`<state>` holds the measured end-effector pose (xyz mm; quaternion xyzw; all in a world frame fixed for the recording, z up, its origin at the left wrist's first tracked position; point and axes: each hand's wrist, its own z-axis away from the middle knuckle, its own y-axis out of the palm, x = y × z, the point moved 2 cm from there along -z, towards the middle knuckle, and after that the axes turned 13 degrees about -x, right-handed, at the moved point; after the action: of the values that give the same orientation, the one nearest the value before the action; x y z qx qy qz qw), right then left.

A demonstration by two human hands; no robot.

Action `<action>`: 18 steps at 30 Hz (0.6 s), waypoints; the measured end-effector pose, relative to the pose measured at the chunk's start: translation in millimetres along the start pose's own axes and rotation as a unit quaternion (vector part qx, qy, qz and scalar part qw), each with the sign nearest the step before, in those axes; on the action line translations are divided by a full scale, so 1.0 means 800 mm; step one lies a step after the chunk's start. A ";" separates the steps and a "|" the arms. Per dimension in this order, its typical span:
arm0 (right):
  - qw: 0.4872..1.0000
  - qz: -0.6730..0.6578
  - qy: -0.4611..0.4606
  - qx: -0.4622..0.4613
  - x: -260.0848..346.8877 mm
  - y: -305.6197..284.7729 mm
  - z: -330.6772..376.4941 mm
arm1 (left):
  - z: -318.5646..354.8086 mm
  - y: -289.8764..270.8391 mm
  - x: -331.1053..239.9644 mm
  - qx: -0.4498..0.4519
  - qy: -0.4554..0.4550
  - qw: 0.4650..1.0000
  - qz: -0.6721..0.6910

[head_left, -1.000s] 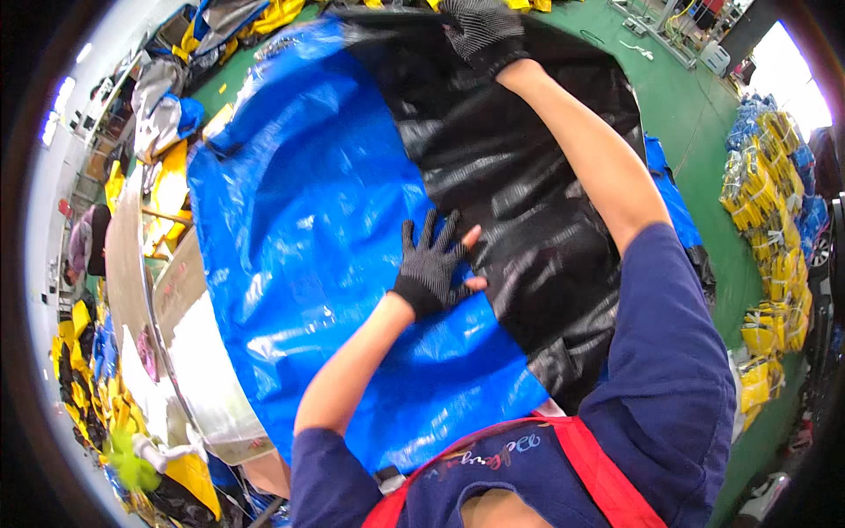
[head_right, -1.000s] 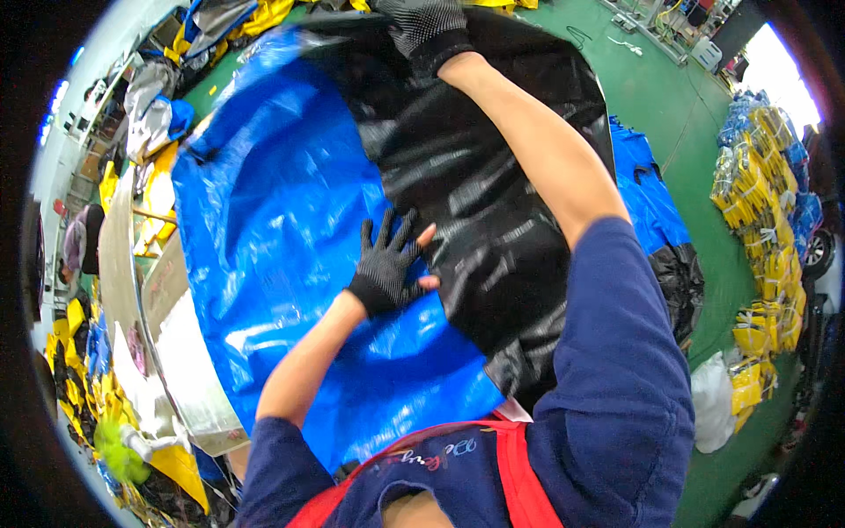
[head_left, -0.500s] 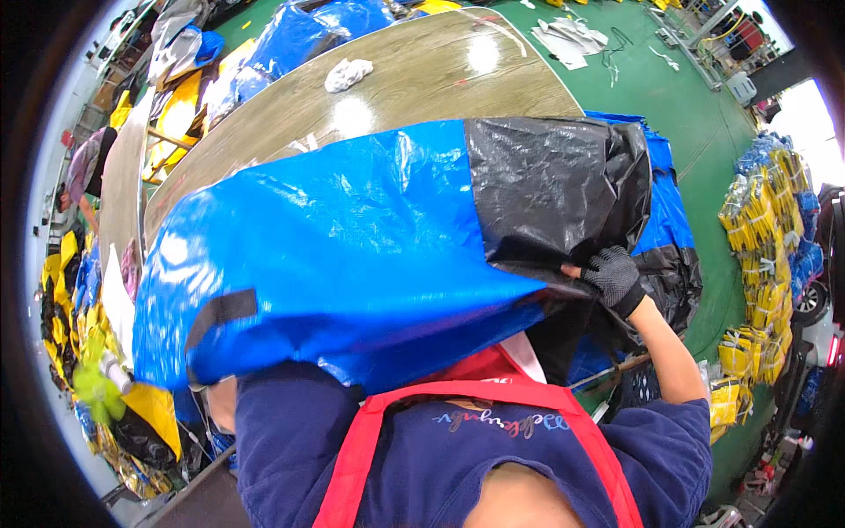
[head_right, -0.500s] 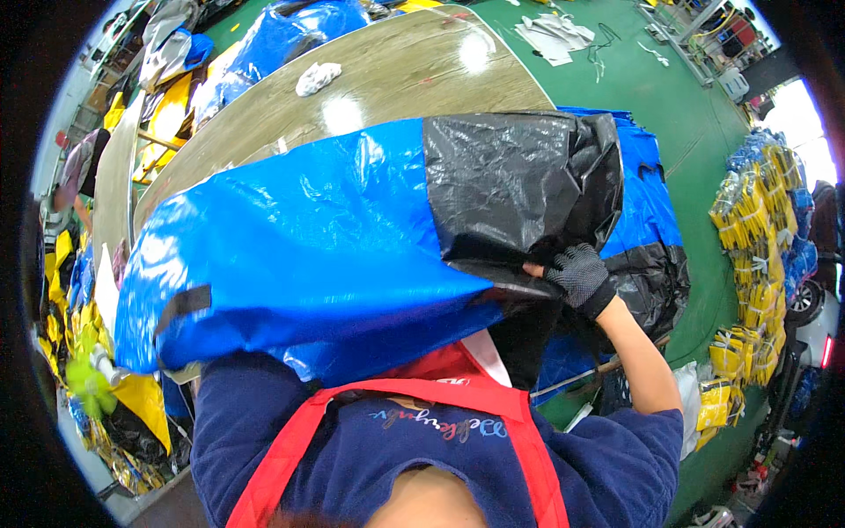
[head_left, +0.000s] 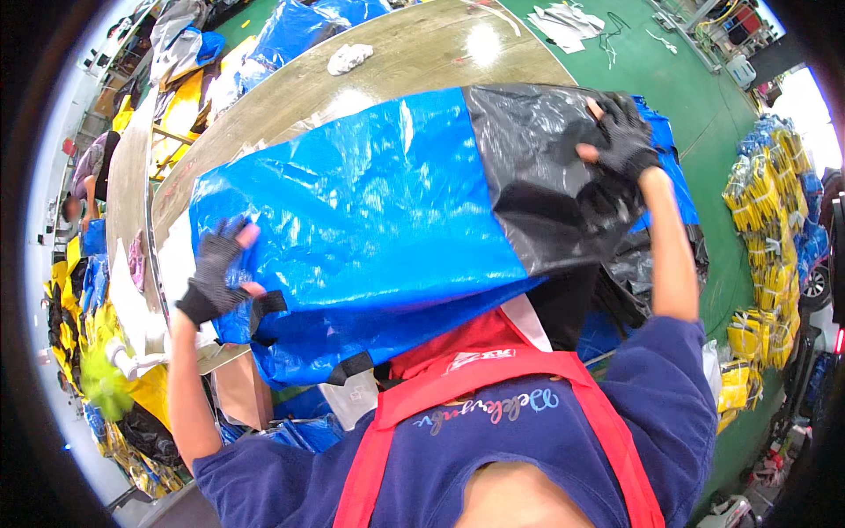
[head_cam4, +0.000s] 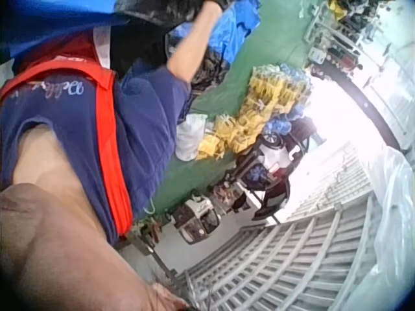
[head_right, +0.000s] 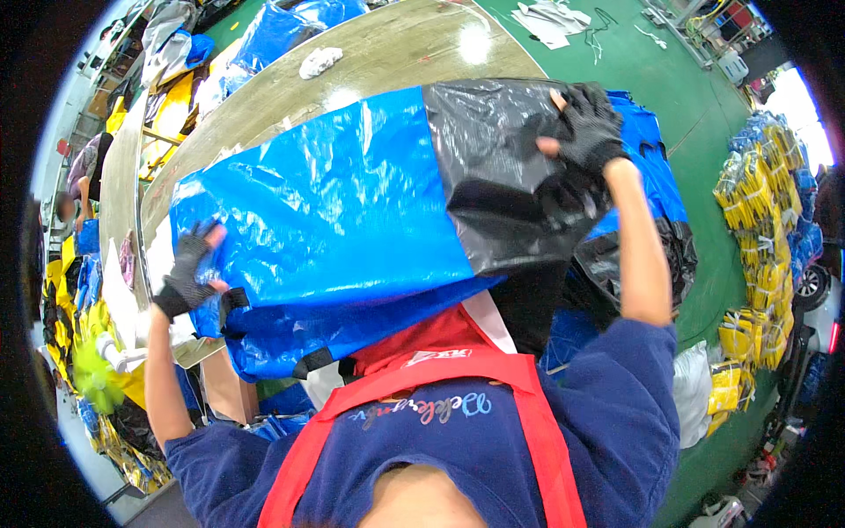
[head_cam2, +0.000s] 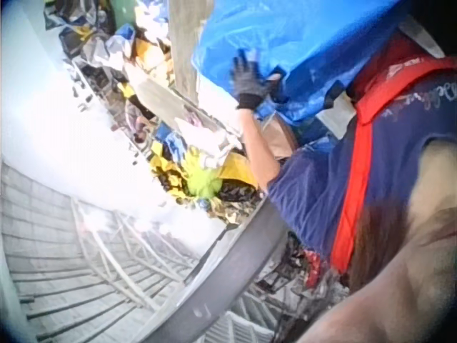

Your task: The person repeatedly folds blue and black delivery bags on a table, then places each folded bag into a clear plastic sleeve. The person seals the sleeve and sets it aside, repeating the same sequence for multiple bags.

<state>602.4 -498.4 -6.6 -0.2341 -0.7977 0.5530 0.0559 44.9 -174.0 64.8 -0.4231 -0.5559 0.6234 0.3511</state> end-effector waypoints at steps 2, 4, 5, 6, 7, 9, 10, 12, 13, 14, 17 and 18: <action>0.996 0.061 0.066 -0.018 0.002 0.082 0.000 | 0.032 0.065 -0.025 0.086 -0.020 0.996 -0.019; 0.987 0.097 0.125 0.034 0.031 0.088 -0.009 | 0.089 0.146 -0.025 0.106 -0.070 0.992 -0.017; 0.989 0.074 0.124 0.035 0.025 0.094 -0.008 | 0.107 0.167 -0.031 0.100 -0.097 0.990 -0.032; 0.990 0.084 0.109 0.041 0.018 0.096 -0.007 | 0.104 0.164 -0.037 0.043 -0.080 0.994 -0.065; 0.991 0.090 0.086 0.046 0.031 0.085 -0.014 | 0.104 0.159 -0.030 0.004 -0.101 0.995 0.025; 0.983 0.103 0.102 0.115 0.045 0.050 -0.028 | 0.065 0.144 -0.053 -0.065 -0.093 0.990 0.089; 0.983 0.023 0.140 0.118 0.042 0.042 -0.034 | 0.031 0.121 -0.081 -0.112 -0.075 0.984 0.118; 0.945 -0.277 0.144 0.102 0.083 -0.004 -0.052 | -0.024 0.096 -0.147 -0.194 0.017 0.977 0.081; 0.939 -0.327 0.057 0.084 0.128 -0.033 -0.035 | -0.035 0.098 -0.162 -0.201 0.086 0.976 0.018; 0.924 -0.375 -0.028 0.068 0.172 -0.067 -0.016 | -0.037 0.114 -0.176 -0.127 0.110 0.985 0.027; 0.974 -0.126 -0.175 0.075 0.193 -0.008 0.060 | -0.041 0.158 -0.207 0.053 0.215 0.974 0.056; 0.973 -0.145 -0.160 0.084 0.185 -0.007 0.059 | -0.053 0.152 -0.200 0.055 0.183 0.971 0.143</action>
<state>453.2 -475.9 -44.9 -0.0190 -0.7726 0.6341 0.0262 151.1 -318.8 -34.4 -0.5849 -0.3810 0.6088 0.3769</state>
